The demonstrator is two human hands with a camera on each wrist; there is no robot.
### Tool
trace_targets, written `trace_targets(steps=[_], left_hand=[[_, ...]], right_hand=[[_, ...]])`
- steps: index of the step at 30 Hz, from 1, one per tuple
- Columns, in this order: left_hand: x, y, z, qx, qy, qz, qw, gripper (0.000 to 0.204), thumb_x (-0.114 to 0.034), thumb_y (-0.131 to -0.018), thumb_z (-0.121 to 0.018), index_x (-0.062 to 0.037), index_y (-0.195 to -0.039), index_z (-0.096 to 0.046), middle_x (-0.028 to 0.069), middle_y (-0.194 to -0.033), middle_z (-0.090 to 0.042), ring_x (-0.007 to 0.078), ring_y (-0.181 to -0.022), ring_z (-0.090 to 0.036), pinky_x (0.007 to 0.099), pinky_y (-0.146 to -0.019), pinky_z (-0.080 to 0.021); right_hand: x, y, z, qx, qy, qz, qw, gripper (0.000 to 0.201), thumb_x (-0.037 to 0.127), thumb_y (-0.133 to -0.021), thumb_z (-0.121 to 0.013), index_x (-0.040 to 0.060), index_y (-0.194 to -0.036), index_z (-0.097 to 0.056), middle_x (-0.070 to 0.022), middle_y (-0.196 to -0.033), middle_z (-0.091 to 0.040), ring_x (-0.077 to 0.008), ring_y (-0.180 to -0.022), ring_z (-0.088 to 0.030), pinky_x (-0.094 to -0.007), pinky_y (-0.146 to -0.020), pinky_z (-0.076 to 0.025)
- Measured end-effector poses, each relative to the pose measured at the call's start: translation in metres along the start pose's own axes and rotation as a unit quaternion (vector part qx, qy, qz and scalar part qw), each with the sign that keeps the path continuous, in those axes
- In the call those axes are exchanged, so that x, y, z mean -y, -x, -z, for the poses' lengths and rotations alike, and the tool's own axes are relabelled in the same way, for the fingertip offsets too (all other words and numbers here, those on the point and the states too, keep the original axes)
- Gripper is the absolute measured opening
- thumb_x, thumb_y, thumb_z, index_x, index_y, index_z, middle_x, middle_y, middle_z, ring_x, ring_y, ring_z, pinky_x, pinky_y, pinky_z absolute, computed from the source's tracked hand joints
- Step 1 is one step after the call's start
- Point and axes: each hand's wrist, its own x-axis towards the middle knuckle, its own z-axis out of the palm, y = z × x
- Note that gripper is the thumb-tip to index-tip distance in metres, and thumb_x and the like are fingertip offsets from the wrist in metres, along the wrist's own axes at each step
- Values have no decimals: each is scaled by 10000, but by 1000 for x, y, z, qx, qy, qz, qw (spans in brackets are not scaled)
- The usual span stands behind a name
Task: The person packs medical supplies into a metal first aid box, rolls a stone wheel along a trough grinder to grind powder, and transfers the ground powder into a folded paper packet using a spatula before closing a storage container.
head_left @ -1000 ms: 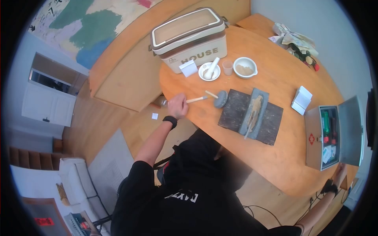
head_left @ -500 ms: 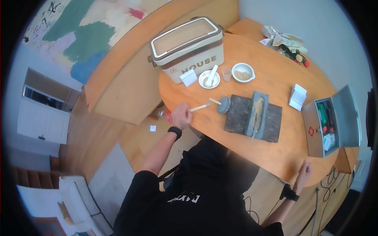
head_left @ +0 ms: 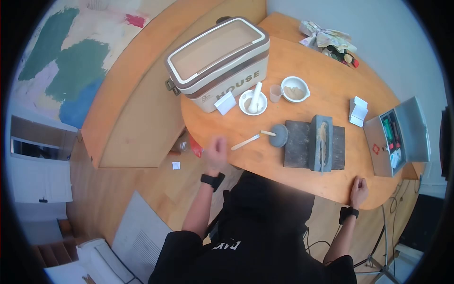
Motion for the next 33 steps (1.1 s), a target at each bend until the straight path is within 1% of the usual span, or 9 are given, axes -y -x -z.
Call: trace_targets(steps=[2,3,5,8,10,17,20,25,33], left_hand=[[-12,-41,27,-107,66,-76,989,160,-200,-997,-574,-62,-918,-596,-10,-721,-492,114,-637,-476,278,-599,-412],[3,-65,45,-121,162,-31,979,143,-190,-1005,-552,-51,-999,-586,-24,-780,-503,96,-634,-459,266,-591,-407],[-6,-116,76,-167,226,-5,960,130,-170,-1006,-513,-72,-1067,-573,-15,-776,-535,27,-558,-435,193,-479,-316],[-18,-166,107,-163,185,50,968,138,-199,-994,-522,-74,-1005,-579,-5,-771,-555,35,-538,-442,196,-444,-291],[-52,-183,117,-32,199,216,955,164,-240,-969,-596,-79,-947,-617,-7,-764,-583,51,-579,-460,212,-525,-347],[-29,-216,118,39,166,162,972,202,-243,-966,-615,-70,-861,-605,-4,-736,-601,56,-550,-507,203,-460,-327],[-26,-219,113,58,169,169,969,224,-271,-950,-647,-70,-850,-642,-1,-726,-617,56,-597,-519,215,-538,-372],[-31,-216,109,54,221,172,959,255,-273,-970,-626,-18,-975,-649,52,-868,-677,107,-683,-609,228,-626,-479],[-63,-231,109,78,215,176,957,347,-302,-999,-548,7,-1140,-620,89,-1023,-670,159,-909,-633,290,-789,-509]], right_hand=[[-5,-1,-2,-3,6,7,1000,438,308,-961,-614,-7,-675,-509,-109,-565,-495,-194,-522,-424,-365,-533,-387],[-5,-3,-4,-8,6,13,1000,443,313,-961,-612,-11,-677,-507,-113,-566,-491,-198,-526,-417,-369,-536,-387],[-8,-3,-4,-6,21,17,1000,448,323,-962,-605,-9,-678,-507,-118,-571,-496,-207,-524,-427,-374,-536,-388],[-13,-6,-6,-5,54,19,998,457,343,-965,-591,-4,-680,-508,-127,-581,-511,-230,-521,-451,-386,-537,-393],[-13,-3,-7,-12,69,13,997,460,353,-966,-583,0,-680,-509,-131,-588,-521,-244,-521,-464,-394,-538,-395],[-2,-2,-3,-22,96,0,995,459,387,-952,-578,23,-678,-523,-136,-600,-545,-282,-537,-520,-411,-535,-404],[3,0,-1,-31,92,8,995,451,383,-950,-580,26,-677,-535,-135,-599,-553,-282,-538,-532,-408,-537,-411],[-1,-1,-3,-48,83,24,995,431,361,-941,-596,33,-666,-543,-129,-594,-563,-289,-536,-544,-418,-538,-423],[-3,-1,-5,-53,51,25,997,416,351,-937,-593,37,-668,-547,-135,-601,-571,-314,-549,-551,-423,-537,-421]])
